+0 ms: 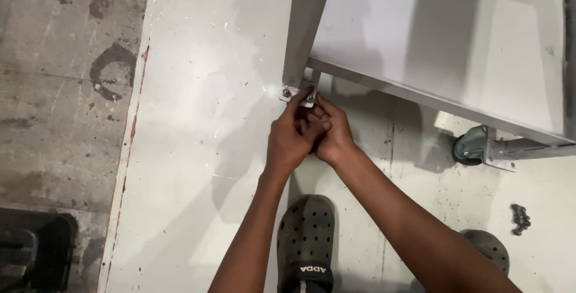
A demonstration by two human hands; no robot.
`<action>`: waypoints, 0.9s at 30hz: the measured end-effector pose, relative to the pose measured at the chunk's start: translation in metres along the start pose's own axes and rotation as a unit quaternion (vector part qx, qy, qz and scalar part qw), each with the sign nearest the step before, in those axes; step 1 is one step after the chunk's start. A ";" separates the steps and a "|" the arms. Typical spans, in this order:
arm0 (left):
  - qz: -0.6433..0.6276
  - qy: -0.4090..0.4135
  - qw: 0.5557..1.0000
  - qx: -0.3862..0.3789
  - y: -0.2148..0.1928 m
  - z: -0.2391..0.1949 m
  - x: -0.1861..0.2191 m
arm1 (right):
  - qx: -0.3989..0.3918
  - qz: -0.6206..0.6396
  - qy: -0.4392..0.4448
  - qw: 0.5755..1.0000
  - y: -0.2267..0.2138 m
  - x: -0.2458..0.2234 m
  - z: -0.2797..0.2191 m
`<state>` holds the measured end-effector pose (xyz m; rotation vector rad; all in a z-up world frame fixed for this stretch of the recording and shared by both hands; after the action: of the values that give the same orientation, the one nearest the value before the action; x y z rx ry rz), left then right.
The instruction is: Assembling the base of a metal trolley by attaching or adjusting bolts and nuts at the wheel mounting points.
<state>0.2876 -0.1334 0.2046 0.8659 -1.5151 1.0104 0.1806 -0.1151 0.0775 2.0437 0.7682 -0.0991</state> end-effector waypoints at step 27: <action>-0.243 -0.041 0.968 0.041 0.014 -0.032 -0.075 | 0.007 -0.572 -0.303 0.762 0.061 -0.089 -0.052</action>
<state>0.2995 -0.0976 0.1304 1.2761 -1.2430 0.6830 0.1317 -0.1400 0.1833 1.1181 1.4404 -1.3746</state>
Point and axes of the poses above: each hand's wrist, its own z-axis towards the middle knuckle, its own y-axis out of the palm, x = y × z, the point moved 9 cm from there along z, towards the middle knuckle, and after that the axes turned 14 degrees about -x, right-handed, at the moved point
